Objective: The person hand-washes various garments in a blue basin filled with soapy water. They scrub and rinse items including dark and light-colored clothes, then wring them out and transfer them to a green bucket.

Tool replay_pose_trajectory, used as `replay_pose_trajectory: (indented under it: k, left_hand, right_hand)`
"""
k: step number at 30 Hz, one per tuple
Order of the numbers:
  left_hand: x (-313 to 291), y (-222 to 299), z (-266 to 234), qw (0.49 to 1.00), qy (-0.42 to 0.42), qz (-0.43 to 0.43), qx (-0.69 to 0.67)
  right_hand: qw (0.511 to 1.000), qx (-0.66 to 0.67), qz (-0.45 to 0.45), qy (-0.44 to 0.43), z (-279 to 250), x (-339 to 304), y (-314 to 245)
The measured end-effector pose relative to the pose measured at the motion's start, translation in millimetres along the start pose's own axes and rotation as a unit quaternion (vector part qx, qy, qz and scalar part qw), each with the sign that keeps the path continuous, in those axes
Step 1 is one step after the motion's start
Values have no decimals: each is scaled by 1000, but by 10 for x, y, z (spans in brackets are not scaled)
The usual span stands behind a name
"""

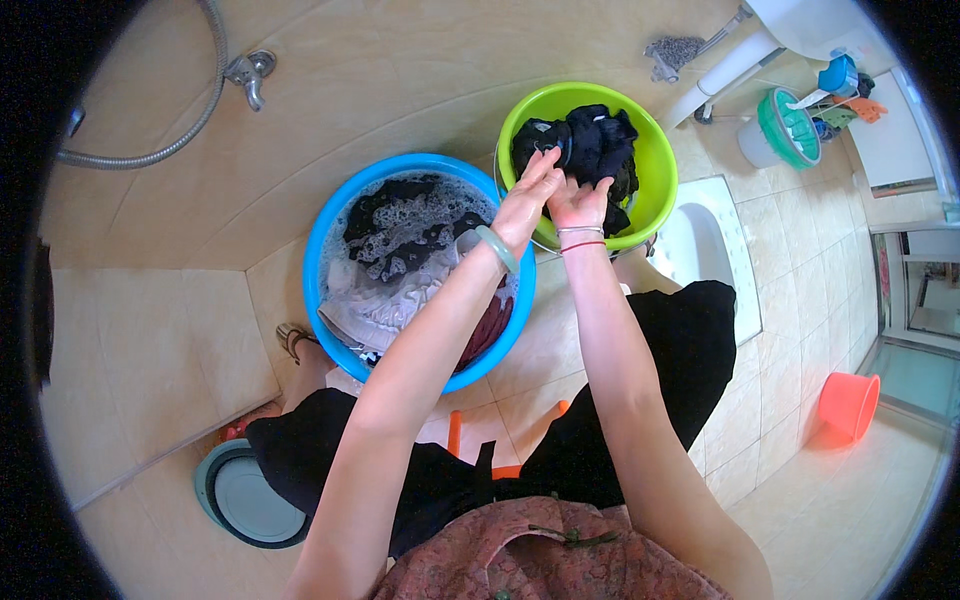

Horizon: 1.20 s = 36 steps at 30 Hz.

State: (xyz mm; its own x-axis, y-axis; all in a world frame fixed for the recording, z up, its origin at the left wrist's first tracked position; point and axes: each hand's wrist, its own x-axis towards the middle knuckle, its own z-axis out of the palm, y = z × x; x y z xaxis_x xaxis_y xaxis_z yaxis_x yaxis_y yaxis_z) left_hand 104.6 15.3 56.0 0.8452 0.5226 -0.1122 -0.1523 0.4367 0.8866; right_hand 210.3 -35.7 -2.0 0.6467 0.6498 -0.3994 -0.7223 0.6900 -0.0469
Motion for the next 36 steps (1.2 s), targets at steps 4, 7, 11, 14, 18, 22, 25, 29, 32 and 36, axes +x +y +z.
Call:
replay_pose_trajectory:
  k: [4,7,11,14,18,22,25,29,32,36]
  left_hand:
    - [2,-153,-86,998,17,24,58]
    - [-141,-318,-345,994,56,80,56]
    - [-491,-459,-876,982,170,21,81]
    - [-801,-658,-1606,938,264,11,226]
    - [-1073,-687,-2189,856,371,-74,352]
    - [-1174,-877,-2649,870,403,-87,269]
    - [-1270,-1064,-2881,890,427,-71,141]
    - [-1233,-990,-2734,896,437,-15,-82]
    - [-1296,-855,-2678,870,440,-65,-213]
    - [-1193,-811,-2651,851,455,-94,-247]
  right_hand:
    - [992,-105,-34,62,133,-22,28]
    - [966,-238,-34,98,244,-281,120]
    - [869,-438,-221,61,114,-689,322]
    - [827,-528,-179,-75,97,-854,854]
    - [604,-767,-100,-193,-338,-380,1532]
    - [331,-898,-109,-269,-674,133,2010]
    - [146,-948,-70,-274,-634,218,2415]
    - [141,-924,-88,-345,-1047,512,2547]
    - [146,-945,-19,-292,-1430,638,2594]
    - [323,-927,2,-189,-2038,980,2333]
